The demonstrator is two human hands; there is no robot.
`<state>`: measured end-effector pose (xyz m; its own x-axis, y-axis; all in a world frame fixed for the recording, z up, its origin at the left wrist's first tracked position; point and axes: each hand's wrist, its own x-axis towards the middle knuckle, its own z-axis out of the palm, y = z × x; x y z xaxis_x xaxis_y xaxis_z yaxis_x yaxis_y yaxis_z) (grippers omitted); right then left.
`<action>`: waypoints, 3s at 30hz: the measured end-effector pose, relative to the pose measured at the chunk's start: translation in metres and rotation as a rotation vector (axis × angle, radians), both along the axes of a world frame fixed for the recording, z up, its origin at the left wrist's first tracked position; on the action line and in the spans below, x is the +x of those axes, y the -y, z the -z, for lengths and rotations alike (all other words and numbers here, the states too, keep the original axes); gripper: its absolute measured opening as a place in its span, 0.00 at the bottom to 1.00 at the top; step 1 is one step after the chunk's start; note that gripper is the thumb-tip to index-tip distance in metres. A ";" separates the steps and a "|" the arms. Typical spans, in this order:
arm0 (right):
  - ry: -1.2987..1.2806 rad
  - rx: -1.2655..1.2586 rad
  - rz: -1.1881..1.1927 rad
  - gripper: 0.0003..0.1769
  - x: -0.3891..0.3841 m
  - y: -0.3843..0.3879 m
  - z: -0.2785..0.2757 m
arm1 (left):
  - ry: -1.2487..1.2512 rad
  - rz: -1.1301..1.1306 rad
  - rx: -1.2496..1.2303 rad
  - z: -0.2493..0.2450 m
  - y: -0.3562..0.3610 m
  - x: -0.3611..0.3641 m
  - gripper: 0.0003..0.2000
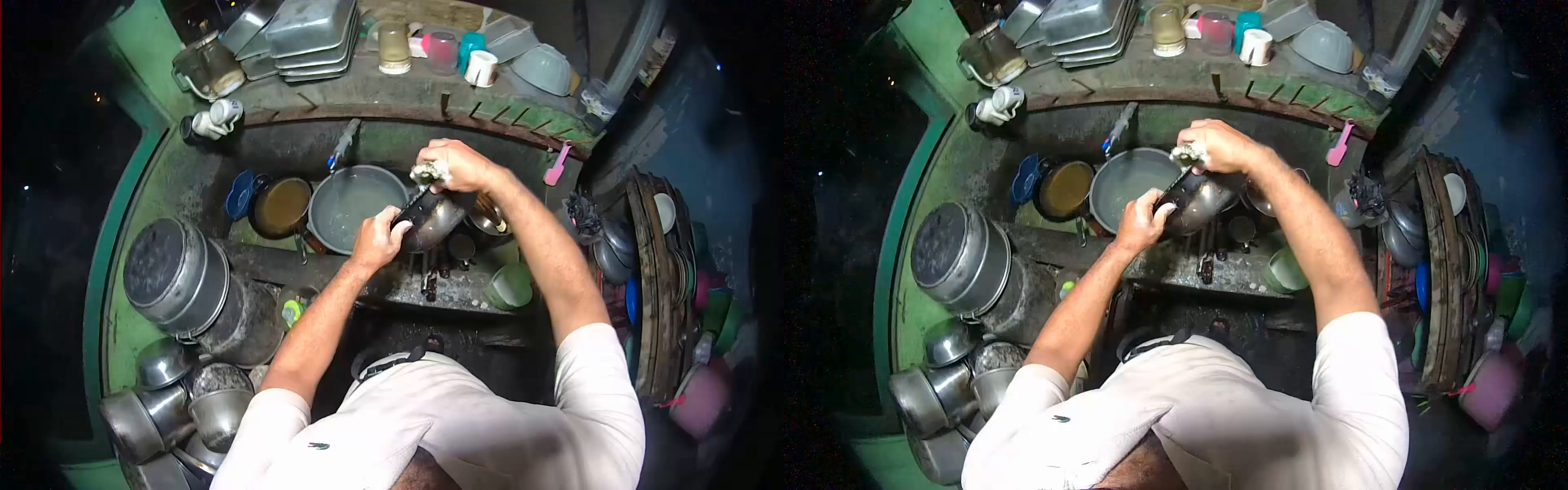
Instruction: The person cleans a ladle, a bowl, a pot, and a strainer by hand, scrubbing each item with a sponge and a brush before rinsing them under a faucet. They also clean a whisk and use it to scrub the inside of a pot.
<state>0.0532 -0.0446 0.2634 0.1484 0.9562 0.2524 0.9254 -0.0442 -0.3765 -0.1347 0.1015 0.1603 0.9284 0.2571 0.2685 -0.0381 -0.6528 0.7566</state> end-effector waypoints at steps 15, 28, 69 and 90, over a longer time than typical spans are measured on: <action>-0.091 0.421 0.350 0.33 -0.045 0.024 0.060 | 0.100 0.136 -0.347 -0.015 0.034 0.027 0.14; -1.679 0.682 0.266 0.23 0.107 0.078 0.166 | 0.388 0.092 -0.813 -0.043 0.027 0.015 0.12; -1.916 0.230 0.597 0.16 -0.098 0.086 0.176 | 0.083 0.030 -0.317 0.026 0.060 0.034 0.18; -1.478 0.710 1.532 0.14 -0.126 0.240 0.136 | -0.566 0.796 1.021 0.138 0.001 0.229 0.12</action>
